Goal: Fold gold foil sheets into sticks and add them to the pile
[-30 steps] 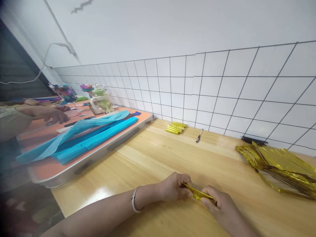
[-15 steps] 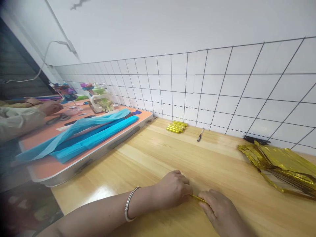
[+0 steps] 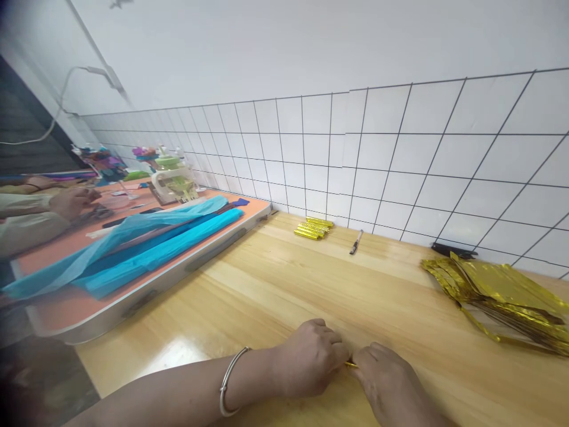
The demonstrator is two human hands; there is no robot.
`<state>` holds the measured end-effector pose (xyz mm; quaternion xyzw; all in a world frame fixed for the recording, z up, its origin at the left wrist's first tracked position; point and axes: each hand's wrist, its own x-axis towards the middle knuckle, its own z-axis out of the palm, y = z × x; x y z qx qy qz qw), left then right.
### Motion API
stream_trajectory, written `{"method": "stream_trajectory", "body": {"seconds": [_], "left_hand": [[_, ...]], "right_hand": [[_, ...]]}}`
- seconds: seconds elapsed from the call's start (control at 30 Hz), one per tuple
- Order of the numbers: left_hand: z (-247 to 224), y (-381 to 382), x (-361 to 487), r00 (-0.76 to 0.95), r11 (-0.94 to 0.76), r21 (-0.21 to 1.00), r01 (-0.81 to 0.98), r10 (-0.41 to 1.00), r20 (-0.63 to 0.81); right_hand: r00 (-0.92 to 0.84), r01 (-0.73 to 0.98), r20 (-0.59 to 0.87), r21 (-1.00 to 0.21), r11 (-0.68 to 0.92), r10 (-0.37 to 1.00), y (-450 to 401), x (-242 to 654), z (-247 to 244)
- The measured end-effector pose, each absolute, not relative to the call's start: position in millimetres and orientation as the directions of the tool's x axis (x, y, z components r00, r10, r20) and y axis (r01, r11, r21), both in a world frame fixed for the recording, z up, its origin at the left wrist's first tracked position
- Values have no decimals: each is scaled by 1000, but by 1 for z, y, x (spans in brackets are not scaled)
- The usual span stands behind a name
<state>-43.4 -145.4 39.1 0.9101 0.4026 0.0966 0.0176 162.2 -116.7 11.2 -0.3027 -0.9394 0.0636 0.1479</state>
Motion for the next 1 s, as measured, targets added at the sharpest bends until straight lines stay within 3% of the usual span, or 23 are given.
{"method": "stream_trajectory", "body": {"seconds": [0.2,0.37,0.53,0.67,1.0], "left_hand": [[45,-144,-45,637,-646,165,745,763,111],[45,-142,-51,605,-601,282,748,792,81],[46,-136,-63,613,-539,521,661,789,39],[47,-132,-71,583,-418,709,567,813,13],[46,-126,-77,463,-215,807,550,883,-80]], "right_hand": [[-757,593,150,-252,765,636,-114,168,8],[-711,639,34,-387,665,702,-113,166,17],[-728,582,-91,-605,543,679,-110,166,31],[-694,592,-156,-678,435,703,-104,174,30],[-630,562,-231,-795,230,742,-98,181,26]]}}
